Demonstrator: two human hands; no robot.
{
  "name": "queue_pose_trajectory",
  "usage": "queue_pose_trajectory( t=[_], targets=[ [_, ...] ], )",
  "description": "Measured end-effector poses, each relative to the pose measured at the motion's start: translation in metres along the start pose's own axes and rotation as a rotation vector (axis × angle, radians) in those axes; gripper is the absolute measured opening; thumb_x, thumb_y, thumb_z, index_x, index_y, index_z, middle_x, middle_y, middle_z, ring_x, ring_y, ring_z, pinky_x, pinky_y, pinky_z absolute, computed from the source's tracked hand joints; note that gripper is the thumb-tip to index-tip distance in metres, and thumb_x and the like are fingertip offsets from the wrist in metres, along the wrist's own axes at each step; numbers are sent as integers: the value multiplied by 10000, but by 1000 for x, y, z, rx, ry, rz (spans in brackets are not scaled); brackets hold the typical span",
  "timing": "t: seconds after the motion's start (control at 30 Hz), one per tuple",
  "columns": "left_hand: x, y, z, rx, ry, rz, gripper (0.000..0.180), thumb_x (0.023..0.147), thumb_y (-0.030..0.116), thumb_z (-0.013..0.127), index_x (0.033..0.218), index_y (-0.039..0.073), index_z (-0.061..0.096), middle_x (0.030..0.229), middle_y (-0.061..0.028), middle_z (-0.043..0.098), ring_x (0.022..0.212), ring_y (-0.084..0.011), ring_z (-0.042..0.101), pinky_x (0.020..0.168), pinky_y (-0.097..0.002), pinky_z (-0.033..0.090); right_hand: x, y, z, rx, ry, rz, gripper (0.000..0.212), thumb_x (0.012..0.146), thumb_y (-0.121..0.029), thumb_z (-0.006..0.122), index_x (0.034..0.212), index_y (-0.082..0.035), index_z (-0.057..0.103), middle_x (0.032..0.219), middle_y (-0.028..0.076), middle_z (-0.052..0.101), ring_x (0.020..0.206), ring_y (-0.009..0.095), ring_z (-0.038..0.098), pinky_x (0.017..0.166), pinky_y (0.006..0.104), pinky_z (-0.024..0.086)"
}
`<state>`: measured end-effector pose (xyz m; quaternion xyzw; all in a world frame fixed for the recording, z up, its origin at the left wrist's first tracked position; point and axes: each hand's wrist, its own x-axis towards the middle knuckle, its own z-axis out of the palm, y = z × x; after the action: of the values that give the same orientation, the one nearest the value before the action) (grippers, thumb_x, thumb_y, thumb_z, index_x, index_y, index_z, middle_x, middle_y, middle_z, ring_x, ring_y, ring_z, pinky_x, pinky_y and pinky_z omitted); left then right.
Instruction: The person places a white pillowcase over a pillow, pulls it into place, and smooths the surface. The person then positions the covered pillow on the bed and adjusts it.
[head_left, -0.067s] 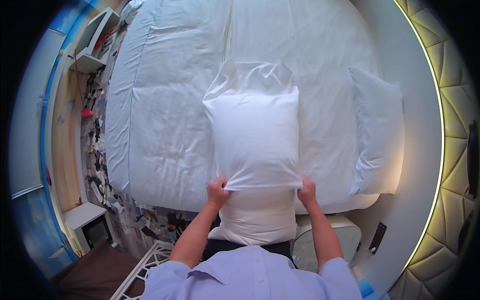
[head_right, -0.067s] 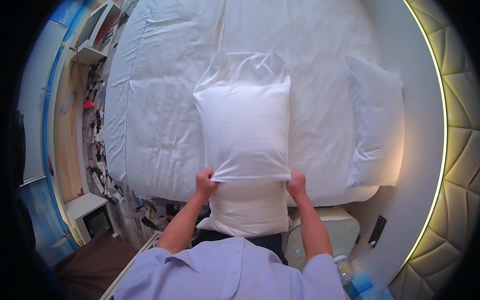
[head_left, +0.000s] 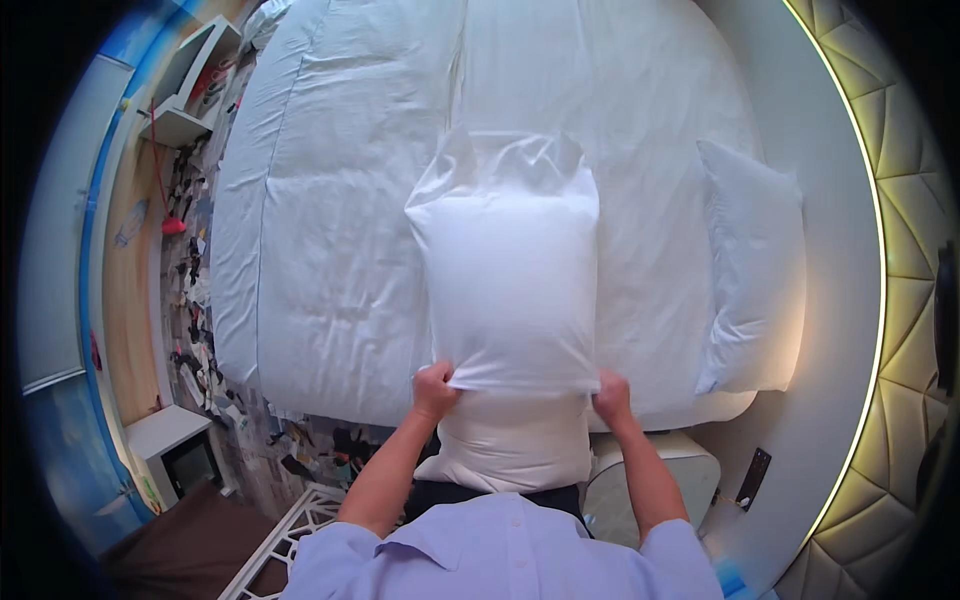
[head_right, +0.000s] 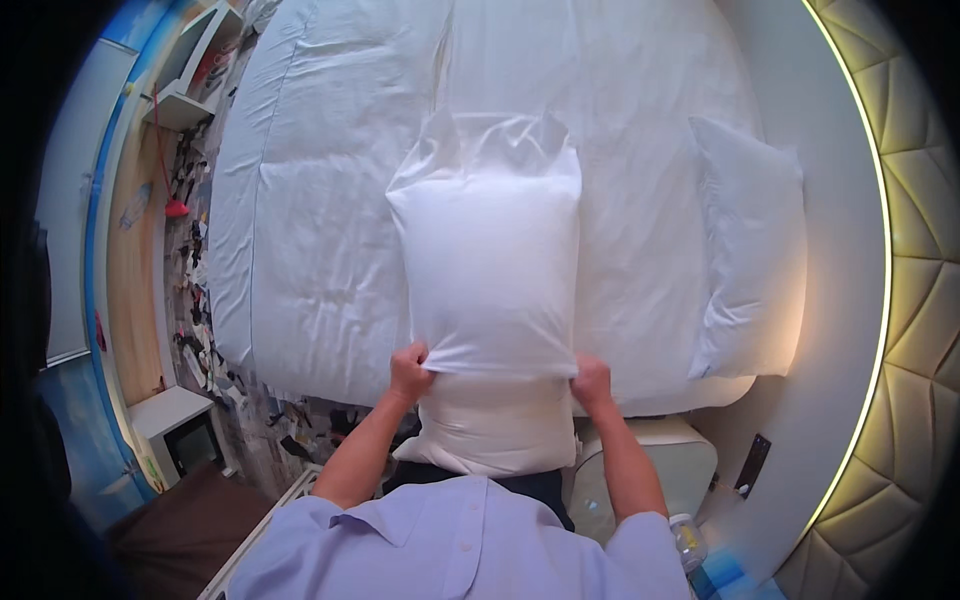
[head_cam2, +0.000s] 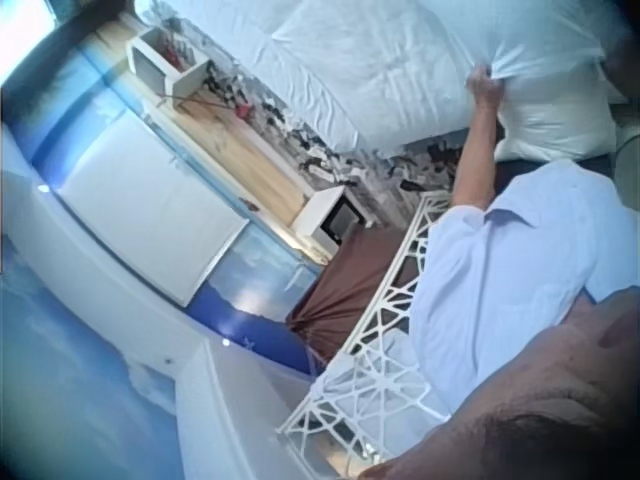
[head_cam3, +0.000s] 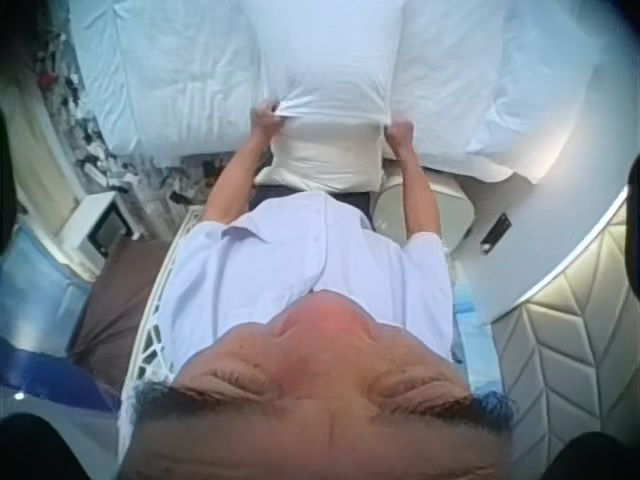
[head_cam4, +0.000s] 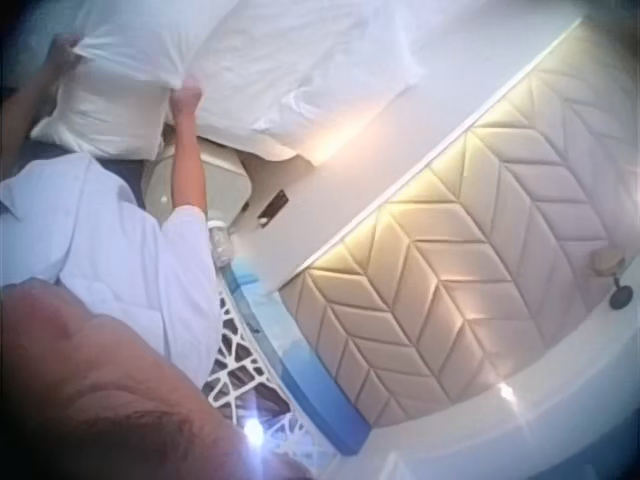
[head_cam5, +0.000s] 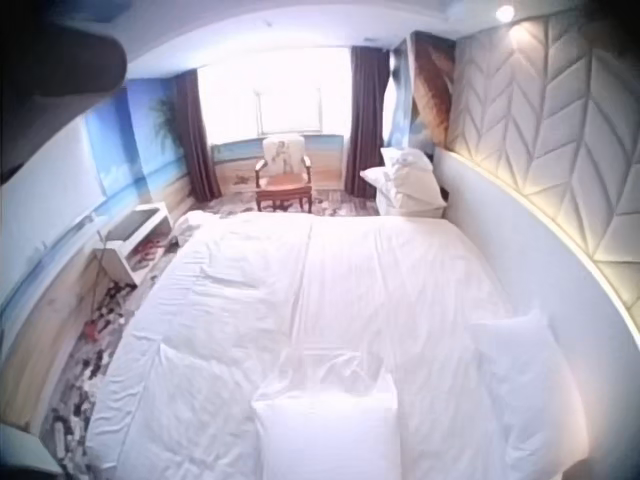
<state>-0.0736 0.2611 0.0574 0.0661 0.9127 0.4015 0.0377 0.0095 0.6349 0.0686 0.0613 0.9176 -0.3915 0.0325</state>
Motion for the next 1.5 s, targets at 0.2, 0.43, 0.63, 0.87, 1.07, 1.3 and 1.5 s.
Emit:
queue_pose_trajectory(
  t=[0.2,0.43,0.63,0.87,1.07,1.3,1.5],
  targets=[
    [14,38,-24,6,-204,180,301,800,273,754,664,97,551,649,-142,590,590,-370,603,525,-446,458,-46,10,-29,-389,-463,-188,66,750,-121,664,767,-59,649,731,177,663,711,416,661,638,522,526],
    [13,16,-12,218,-560,161,151,731,190,701,816,91,626,787,-171,679,789,-413,686,677,-528,540,-47,14,-18,-593,-790,-107,109,777,-163,653,835,-99,719,852,176,729,851,386,719,747,537,566],
    [-7,20,-24,234,-564,145,185,732,236,736,772,98,619,754,-162,677,763,-406,686,667,-526,534,-53,-9,-15,-540,-787,30,183,822,-181,639,953,-116,750,897,181,739,865,389,721,738,529,565],
    [-44,7,-21,258,-674,98,139,776,223,685,817,95,651,785,-182,695,803,-406,701,701,-542,548,-78,9,-3,-491,-769,20,184,820,-192,622,900,-88,751,817,173,732,787,397,724,701,540,565],
    [-17,29,-27,271,-510,-10,166,799,236,658,880,94,680,833,-195,708,830,-426,703,746,-530,563,-28,-30,-23,-490,-660,288,211,858,-173,587,966,-97,752,964,194,748,947,392,724,821,529,575],
    [9,29,-44,328,-682,4,167,791,226,676,883,86,672,827,-187,703,812,-393,700,723,-512,555,-6,-17,-23,-444,-475,184,182,838,-137,610,971,-54,701,950,203,723,943,419,701,814,522,557],
    [51,25,-30,-366,-490,-276,279,808,166,712,1031,16,636,901,-121,670,803,-251,647,784,-399,534,47,-31,-21,-60,-490,139,249,782,-137,658,990,-1,663,967,196,714,960,343,698,843,448,544]
  ],
)
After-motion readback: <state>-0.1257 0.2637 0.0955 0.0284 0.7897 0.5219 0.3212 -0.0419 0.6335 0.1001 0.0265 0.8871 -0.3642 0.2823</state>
